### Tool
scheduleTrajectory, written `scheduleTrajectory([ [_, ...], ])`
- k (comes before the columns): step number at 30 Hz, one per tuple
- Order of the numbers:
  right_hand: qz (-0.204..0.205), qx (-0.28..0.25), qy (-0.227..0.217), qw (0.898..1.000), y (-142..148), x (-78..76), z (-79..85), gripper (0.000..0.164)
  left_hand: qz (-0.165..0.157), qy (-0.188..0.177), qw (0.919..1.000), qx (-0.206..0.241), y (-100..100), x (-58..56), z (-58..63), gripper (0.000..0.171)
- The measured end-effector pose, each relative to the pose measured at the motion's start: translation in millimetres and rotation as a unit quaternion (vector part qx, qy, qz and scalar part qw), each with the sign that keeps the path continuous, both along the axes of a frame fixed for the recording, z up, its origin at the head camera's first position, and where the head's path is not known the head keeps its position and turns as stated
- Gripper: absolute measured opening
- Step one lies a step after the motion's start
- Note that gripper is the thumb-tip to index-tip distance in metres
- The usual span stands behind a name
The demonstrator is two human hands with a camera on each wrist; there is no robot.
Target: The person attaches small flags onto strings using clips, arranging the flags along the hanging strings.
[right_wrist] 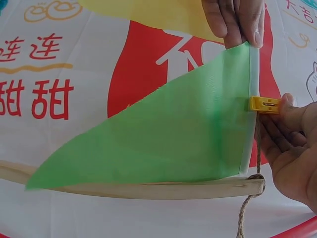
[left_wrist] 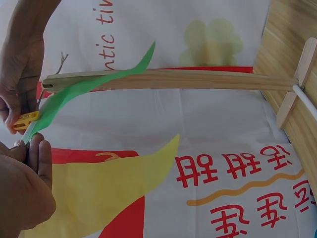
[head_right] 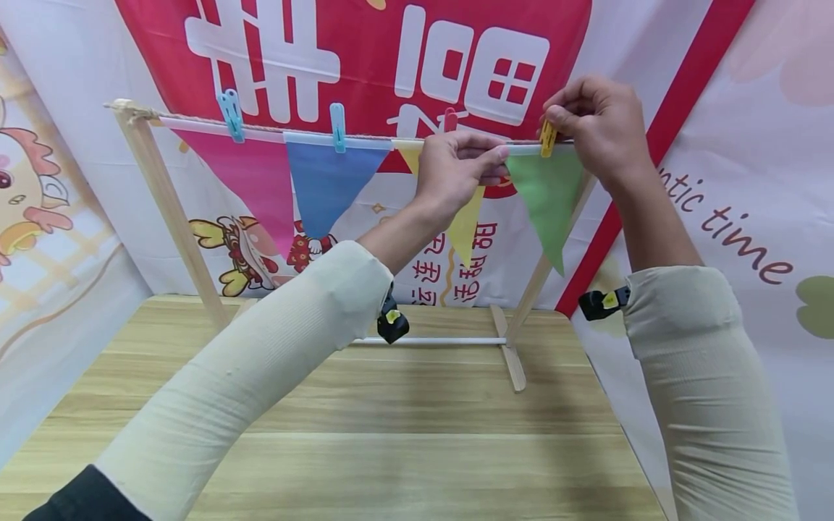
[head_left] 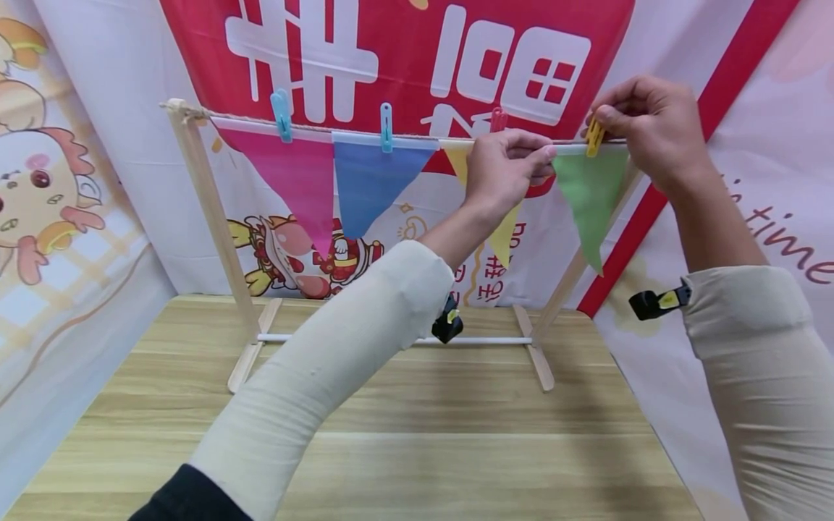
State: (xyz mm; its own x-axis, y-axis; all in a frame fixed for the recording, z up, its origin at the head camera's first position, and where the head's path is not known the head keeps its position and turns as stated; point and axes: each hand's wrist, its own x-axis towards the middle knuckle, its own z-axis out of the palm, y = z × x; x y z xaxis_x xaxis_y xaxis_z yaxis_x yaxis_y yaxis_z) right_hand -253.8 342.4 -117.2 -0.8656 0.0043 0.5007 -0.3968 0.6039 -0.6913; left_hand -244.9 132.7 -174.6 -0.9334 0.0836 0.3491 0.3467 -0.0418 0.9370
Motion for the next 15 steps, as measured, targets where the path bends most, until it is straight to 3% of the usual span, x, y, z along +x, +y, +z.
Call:
scheduleTrajectory([
  [15, 0.002, 0.073, -0.017, 0.997, 9.0, -0.2, -0.7, 0.039, 0.011, -0.008, 0.9999, -0.003, 2.2, 0.7, 2.2, 0.027],
])
